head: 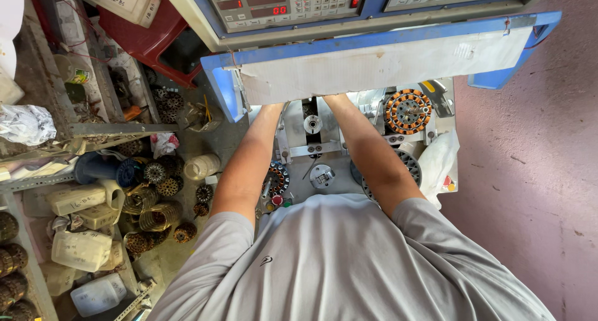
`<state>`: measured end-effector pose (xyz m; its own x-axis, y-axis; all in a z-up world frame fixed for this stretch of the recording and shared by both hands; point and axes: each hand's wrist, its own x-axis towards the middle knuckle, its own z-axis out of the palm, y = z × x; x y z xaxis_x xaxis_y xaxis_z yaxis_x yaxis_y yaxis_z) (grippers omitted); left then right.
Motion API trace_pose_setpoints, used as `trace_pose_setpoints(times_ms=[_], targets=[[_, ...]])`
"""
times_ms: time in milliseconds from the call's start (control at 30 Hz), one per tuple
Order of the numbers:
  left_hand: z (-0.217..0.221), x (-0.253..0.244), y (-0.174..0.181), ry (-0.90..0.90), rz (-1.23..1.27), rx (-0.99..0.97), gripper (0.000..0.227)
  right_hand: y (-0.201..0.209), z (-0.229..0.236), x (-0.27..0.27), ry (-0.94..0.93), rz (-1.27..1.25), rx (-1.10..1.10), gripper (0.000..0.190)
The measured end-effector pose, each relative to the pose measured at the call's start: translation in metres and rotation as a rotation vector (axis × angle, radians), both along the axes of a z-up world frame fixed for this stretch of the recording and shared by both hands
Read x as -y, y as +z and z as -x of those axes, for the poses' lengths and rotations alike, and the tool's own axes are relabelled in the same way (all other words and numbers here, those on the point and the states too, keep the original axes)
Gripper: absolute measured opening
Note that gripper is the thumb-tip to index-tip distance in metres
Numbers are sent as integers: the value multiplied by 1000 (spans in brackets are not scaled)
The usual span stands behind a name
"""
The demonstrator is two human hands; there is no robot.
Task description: The person assembles a small motor component by hand, inserting a white plastic piece into a metal housing and tightening it. They repeatedly place the assembly into a machine fixture, press down to secure it, and remove it to continue adjustments.
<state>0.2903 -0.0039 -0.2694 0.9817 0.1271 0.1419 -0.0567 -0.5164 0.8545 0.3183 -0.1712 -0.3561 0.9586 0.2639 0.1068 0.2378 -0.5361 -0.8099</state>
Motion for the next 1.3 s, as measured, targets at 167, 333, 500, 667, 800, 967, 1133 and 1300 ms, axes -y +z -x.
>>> trace_pose_setpoints(times_ms=[167, 333, 500, 667, 800, 967, 1133, 1300], targets=[[1, -2, 0, 8, 0, -4, 18, -3, 0, -2, -7, 0, 15, 50], [0, -2, 0, 10, 4, -6, 17, -6, -3, -3, -12, 8, 33, 51], [0, -1, 0, 12, 7, -6, 17, -7, -1, -2, -19, 12, 37, 52], [0, -2, 1, 18, 6, 2, 16, -4, -3, -2, -18, 13, 54, 52], [0, 0, 0, 18, 9, 3, 16, -7, -4, 0, -14, 8, 65, 53], [1, 0, -1, 18, 9, 4, 15, -11, -6, 1, -22, 94, 127, 53], [1, 1, -1, 14, 8, 5, 15, -13, -4, 3, -33, -13, 24, 51], [2, -2, 0, 17, 6, 5, 14, -11, -1, 2, -30, 4, 57, 50]])
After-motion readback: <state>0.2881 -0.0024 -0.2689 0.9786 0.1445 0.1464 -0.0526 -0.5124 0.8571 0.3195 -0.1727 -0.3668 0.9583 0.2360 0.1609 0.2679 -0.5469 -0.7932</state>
